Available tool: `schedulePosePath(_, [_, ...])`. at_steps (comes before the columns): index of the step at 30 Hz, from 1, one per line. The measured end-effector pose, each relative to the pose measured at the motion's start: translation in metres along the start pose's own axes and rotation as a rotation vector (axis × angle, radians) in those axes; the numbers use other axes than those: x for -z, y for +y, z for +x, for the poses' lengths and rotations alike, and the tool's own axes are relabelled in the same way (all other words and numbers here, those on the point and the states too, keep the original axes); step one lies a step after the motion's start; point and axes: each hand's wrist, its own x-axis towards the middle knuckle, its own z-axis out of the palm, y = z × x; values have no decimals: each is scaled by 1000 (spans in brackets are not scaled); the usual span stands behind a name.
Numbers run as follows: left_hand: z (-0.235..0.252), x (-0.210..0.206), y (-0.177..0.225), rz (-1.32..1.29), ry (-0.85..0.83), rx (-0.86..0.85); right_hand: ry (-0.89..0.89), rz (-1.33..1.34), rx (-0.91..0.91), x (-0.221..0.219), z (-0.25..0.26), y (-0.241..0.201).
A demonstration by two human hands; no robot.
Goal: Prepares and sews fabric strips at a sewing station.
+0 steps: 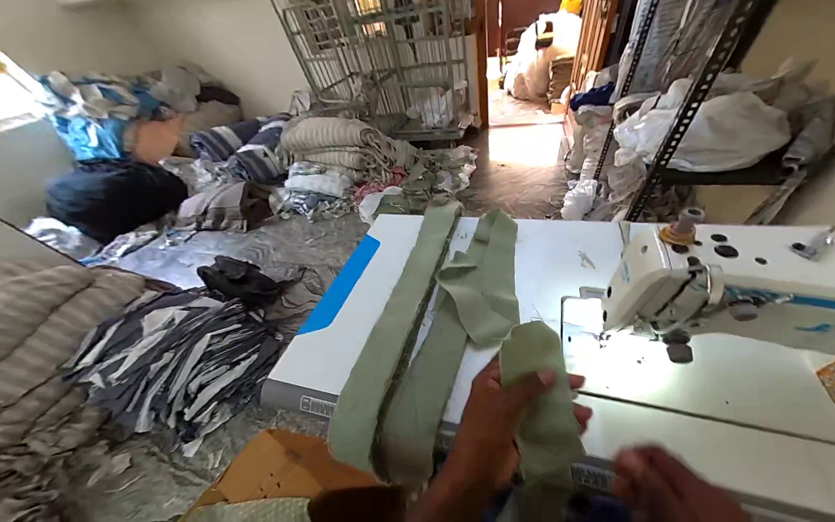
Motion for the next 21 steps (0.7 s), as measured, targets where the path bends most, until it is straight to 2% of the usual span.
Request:
schedulePosePath(2, [-21,-10,-18,-29,-36,47,126,140,140,7,25,-25])
schedulePosePath(4, [-33,-14,-27,39,-46,47,184,200,134,7,45,-46])
schedulePosePath(6, [-36,-10,-28,268,-71,-71,196,175,85,8,56,-58])
schedulePosePath(8, [-36,-3,-23,647,7,-281,187,124,90,9,56,-60])
schedulePosePath(10, [-37,2,-13,801,90,-362,197,78,113,10,50,-58])
schedulePosePath(12, [-38,-2,0,773,90,-345,214,47,124,16,44,-56])
schedulePosePath(15, [-40,-13,13,636,-4,-323,227,109,211,29,38,-59])
schedulePosePath(18, [-44,-20,20,528,-194,-436,198,224,418,43,36,-63])
schedulePosePath(21, [-49,-29,27,620,-288,-604,200,314,500,44,36,-67])
